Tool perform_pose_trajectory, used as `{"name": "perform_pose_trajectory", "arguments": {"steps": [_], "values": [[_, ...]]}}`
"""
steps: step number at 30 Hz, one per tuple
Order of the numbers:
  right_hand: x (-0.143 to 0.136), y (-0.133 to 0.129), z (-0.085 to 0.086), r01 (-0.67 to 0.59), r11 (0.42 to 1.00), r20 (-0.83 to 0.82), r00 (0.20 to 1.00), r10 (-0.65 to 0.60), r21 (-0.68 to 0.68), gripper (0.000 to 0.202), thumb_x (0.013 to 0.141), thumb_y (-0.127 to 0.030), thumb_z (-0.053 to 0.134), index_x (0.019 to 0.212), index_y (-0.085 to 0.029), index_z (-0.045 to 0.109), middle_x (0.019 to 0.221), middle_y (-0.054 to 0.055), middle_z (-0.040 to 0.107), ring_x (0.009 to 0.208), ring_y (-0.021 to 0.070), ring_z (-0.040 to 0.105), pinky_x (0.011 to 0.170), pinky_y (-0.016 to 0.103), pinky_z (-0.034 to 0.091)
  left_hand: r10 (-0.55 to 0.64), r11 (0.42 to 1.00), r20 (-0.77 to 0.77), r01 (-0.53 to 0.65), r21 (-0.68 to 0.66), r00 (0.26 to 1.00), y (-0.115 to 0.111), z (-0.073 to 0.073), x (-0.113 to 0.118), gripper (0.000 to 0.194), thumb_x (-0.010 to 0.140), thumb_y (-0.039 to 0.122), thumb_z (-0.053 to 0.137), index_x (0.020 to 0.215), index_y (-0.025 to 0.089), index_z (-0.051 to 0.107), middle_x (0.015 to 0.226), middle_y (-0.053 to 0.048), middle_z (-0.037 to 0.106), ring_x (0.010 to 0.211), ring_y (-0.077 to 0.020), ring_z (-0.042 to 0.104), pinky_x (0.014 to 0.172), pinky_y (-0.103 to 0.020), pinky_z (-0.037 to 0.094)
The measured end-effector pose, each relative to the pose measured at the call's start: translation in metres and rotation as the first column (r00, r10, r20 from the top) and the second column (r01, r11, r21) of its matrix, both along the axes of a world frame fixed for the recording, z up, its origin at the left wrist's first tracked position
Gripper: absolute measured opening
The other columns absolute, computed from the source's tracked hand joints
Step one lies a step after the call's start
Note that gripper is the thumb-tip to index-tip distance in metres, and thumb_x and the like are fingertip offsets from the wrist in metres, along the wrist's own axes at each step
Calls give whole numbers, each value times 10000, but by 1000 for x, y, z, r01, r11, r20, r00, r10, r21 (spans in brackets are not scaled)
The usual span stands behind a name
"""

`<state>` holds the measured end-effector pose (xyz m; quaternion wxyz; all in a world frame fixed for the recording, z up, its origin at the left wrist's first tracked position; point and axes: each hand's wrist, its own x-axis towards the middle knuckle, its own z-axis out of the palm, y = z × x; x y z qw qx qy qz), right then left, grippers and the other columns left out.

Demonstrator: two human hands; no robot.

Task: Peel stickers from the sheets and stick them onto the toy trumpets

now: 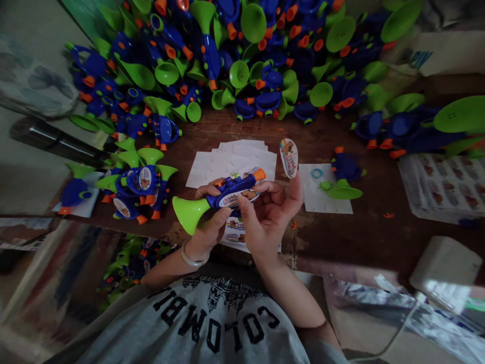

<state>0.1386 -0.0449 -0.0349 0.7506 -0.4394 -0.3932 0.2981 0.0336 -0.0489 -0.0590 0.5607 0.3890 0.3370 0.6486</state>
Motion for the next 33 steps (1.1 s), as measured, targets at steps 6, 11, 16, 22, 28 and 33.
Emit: {"name": "perform_pose_trajectory", "arguments": {"steps": [6, 11, 16, 22, 28, 33], "values": [[2, 1, -1, -26, 999, -29, 999, 26, -21, 841, 781, -180, 833, 1490, -462, 479, 1062, -44, 633, 864, 120, 655, 796, 277, 636, 9, 1000, -26, -10, -23, 1000, 0, 1, 0, 488, 843, 353, 927, 1226, 298, 631, 1384, -53, 672, 1432, -288, 614, 1270, -493, 472], [1, 0, -1, -51, 999, -45, 998, 51, -3, 845, 790, -151, 828, 1486, -484, 485, 1073, -56, 639, 871, 103, 659, 810, 254, 626, 11, 999, -19, -12, -37, 1000, -1, 0, -1, 522, 824, 346, 942, 1235, 307, 623, 1362, -49, 674, 1425, -283, 619, 1254, -486, 490], [0, 1, 0, -32, 999, -26, 999, 32, -4, 835, 793, -164, 826, 1491, -473, 486, 1075, -49, 635, 884, 111, 666, 814, 259, 628, -36, 998, -54, 33, -59, 998, -2, 2, -2, 486, 862, 368, 910, 1246, 306, 619, 1381, -55, 667, 1438, -285, 608, 1263, -494, 480], [-1, 1, -3, -39, 999, 2, 999, 39, 35, 856, 824, -141, 813, 1516, -512, 472, 1101, -51, 635, 878, 92, 662, 824, 233, 625, 21, 1000, -18, -20, 16, 1000, 1, -7, -2, 488, 845, 335, 926, 1218, 290, 614, 1368, -45, 659, 1386, -256, 645, 1265, -465, 480], [-2, 4, -8, -25, 995, 77, 997, 18, 92, 862, 848, -132, 793, 1557, -491, 458, 1095, -33, 632, 873, 101, 657, 825, 243, 645, 36, 988, -118, -17, 152, 992, 4, -15, -4, 313, 960, 327, 800, 1189, 283, 591, 1376, -50, 636, 1393, -231, 630, 1249, -472, 501], [6, 7, -4, 5, 984, 245, 968, -49, 177, 795, 939, -120, 722, 1590, -464, 423, 1008, -39, 691, 793, 114, 699, 773, 267, 668, 122, 972, -194, -77, 223, 973, 4, -13, -4, 291, 977, 372, 775, 1170, 278, 579, 1389, -56, 629, 1345, -235, 662, 1213, -463, 533]]}}
